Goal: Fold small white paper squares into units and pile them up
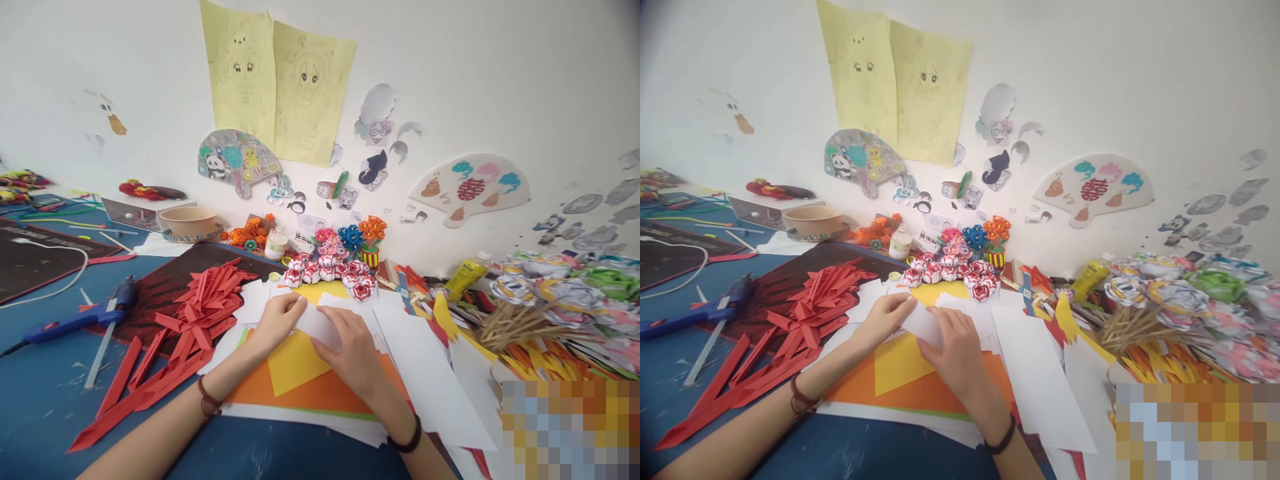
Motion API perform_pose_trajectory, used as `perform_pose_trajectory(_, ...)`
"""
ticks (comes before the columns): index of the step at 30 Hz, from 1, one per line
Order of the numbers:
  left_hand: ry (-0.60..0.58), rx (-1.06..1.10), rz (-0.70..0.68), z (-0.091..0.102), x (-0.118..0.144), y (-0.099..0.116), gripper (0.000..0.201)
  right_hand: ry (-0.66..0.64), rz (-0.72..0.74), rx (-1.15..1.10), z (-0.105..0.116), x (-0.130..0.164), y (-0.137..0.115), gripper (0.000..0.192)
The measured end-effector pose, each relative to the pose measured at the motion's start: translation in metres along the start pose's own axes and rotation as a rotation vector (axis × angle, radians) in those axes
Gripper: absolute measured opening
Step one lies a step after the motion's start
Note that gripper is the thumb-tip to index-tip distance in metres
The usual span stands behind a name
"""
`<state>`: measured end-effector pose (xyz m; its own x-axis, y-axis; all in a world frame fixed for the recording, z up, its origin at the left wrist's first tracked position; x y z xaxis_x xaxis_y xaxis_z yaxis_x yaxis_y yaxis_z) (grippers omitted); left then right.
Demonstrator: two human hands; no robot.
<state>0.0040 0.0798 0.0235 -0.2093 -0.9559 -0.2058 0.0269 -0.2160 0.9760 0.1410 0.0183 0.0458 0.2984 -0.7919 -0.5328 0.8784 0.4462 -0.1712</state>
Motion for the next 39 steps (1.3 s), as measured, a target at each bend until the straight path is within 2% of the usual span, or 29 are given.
perform_pose_trajectory(3, -0.147, 0.13, 0.029, -0.012, 0.003, 0.005, 0.038, -0.018, -0.097, -0.12, -0.007, 0.0, 0.009, 0.045)
perform_pose_trajectory(5, -0.203, 0.102, 0.007, -0.017, 0.006, 0.01, 0.036, -0.016, -0.17, -0.204, -0.009, 0.0, 0.016, 0.047)
perform_pose_trajectory(10, -0.114, -0.14, -0.02, -0.014, 0.01, 0.006, 0.036, -0.05, -0.305, -0.418, -0.011, 0.0, 0.024, 0.048)
perform_pose_trajectory(14, -0.113, -0.124, -0.025, -0.015, 0.009, -0.001, 0.039, -0.143, -0.344, -0.616, -0.017, 0.002, 0.022, 0.05)
perform_pose_trajectory(19, -0.014, -0.129, 0.027, -0.01, 0.009, -0.006, 0.046, -0.238, -0.358, -0.81, -0.031, 0.004, 0.021, 0.047)
perform_pose_trajectory(21, -0.053, -0.099, 0.032, -0.013, 0.009, -0.005, 0.047, -0.256, -0.373, -0.865, -0.034, 0.004, 0.021, 0.047)
perform_pose_trajectory(25, -0.204, 0.028, 0.003, -0.022, 0.008, -0.001, 0.043, -0.306, -0.439, -1.002, -0.037, 0.004, 0.022, 0.052)
perform_pose_trajectory(27, -0.233, 0.048, 0.001, -0.022, 0.009, 0.0, 0.042, -0.282, -0.483, -1.072, -0.034, 0.004, 0.024, 0.047)
perform_pose_trajectory(31, -0.137, -0.052, 0.013, -0.012, 0.006, 0.0, 0.043, -0.178, -0.532, -1.169, -0.026, 0.004, 0.032, 0.038)
perform_pose_trajectory(35, -0.052, 0.02, -0.031, -0.003, 0.001, 0.004, 0.033, -0.195, -0.591, -1.191, -0.031, 0.008, 0.039, 0.037)
perform_pose_trajectory(39, -0.101, 0.188, 0.024, -0.006, -0.001, -0.001, 0.03, -0.264, -0.595, -1.169, -0.037, 0.01, 0.041, 0.039)
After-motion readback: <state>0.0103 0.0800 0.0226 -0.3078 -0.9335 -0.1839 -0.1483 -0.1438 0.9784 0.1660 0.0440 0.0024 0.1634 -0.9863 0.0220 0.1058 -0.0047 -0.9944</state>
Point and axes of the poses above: each hand's wrist, its own x-axis away from the middle knuckle, its own z-axis out of the back of the hand, y = z × x, the point moved 7 cm from there along -x, towards the middle knuckle, and after that the axes turned 15 degrees about x, right-handed, at the moved point
